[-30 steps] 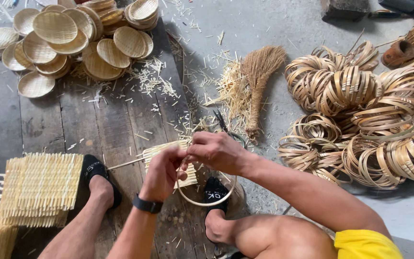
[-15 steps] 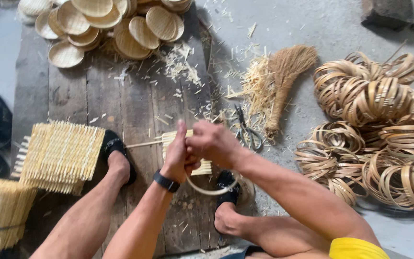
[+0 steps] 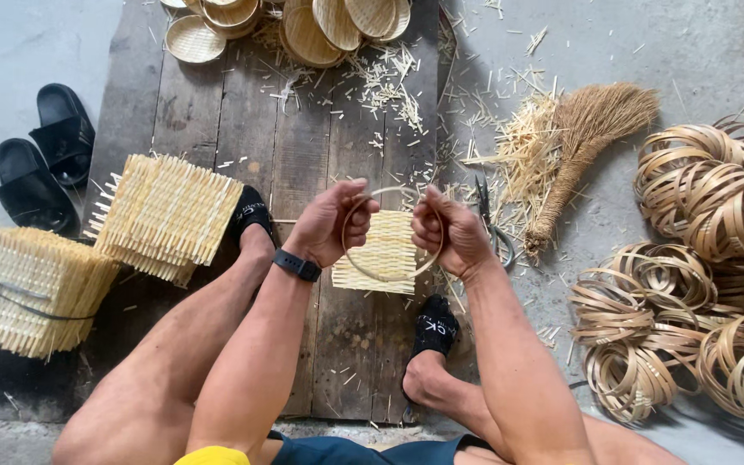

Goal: The person sits on the floor assembling small woven bamboo baskets. They trim bamboo strips with scissors, fit a woven square panel into a round bamboo rim, press the panel edges into place, and toss finished baskets onto a pile of completed baskets.

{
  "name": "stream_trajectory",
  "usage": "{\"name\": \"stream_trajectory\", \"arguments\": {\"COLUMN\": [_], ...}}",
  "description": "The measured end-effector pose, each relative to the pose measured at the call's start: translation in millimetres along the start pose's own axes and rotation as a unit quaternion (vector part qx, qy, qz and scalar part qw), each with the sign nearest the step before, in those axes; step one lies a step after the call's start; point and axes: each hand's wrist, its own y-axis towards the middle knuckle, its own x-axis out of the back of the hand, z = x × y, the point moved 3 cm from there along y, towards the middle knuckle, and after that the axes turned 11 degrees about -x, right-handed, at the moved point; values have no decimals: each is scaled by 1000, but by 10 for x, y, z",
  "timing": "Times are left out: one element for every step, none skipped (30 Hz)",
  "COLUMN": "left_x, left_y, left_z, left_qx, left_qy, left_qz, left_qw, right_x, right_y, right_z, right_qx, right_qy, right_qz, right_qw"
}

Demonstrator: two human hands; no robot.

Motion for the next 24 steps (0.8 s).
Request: {"name": "stream_trajectory", "arguments": {"left_x": [-15, -32, -40, -45, -35, -26, -20, -11, -12, -7, 2, 7, 18, 22, 34, 53, 83, 122, 168, 231, 314, 405, 500, 604], "left_y": [4, 3, -3, -9, -18, -25, -23, -17, -3, 10, 31, 47, 44, 46, 50, 46, 43, 42, 52, 70, 90, 109, 135, 156], "left_z": [7, 26, 50, 84, 99, 128, 165, 197, 243, 277, 288, 302, 315, 328, 321, 315, 311, 303, 304, 306, 317, 357, 405, 474], "left_qx": [10, 21, 34, 47, 46, 47, 48, 39, 29, 18, 7, -4, -10, -2, 3, 10, 12, 13, 14, 6, 0, -6, -28, -47], "left_qy": [42, 50, 56, 64, 84, 105, 125, 113, 101, 89, 83, 77, 72, 74, 76, 78, 87, 97, 106, 96, 84, 71, 93, 116], "left_qz": [-10, -17, -26, -35, -41, -47, -54, -68, -84, -99, -106, -114, -120, -114, -107, -102, -112, -121, -130, -152, -175, -199, -214, -228], "left_qw": [999, 998, 997, 996, 994, 992, 990, 990, 991, 991, 991, 991, 990, 991, 991, 992, 990, 988, 986, 984, 981, 977, 972, 966], "right_x": [21, 39, 44, 44, 43, 40, 42, 48, 64, 84, 107, 136, 171, 210, 238, 269, 304, 367, 437, 509, 576, 647, 717, 800], "right_y": [15, 18, 17, 13, 12, 8, 8, 10, 13, 20, 33, 49, 55, 58, 69, 69, 70, 61, 45, 28, 10, -2, 11, 34], "right_z": [-29, -48, -60, -81, -101, -126, -149, -174, -196, -213, -224, -237, -251, -256, -247, -249, -253, -248, -243, -253, -279, -312, -341, -408], "right_qx": [-18, -36, -49, -63, -76, -80, -84, -89, -82, -75, -67, -74, -81, -88, -83, -79, -74, -68, -60, -53, -44, -36, -27, -29], "right_qy": [7, 15, 13, 12, 12, 3, -7, -17, -28, -40, -52, -62, -69, -77, -70, -61, -52, -78, -104, -130, -190, -250, -309, -314], "right_qz": [-8, -16, -15, -13, -12, -9, -7, -4, -13, -20, -26, -32, -40, -47, -37, -28, -17, -51, -84, -118, -145, -171, -196, -237], "right_qw": [1000, 999, 999, 998, 997, 997, 996, 996, 996, 996, 996, 995, 994, 992, 993, 995, 996, 993, 989, 983, 970, 952, 930, 919]}}
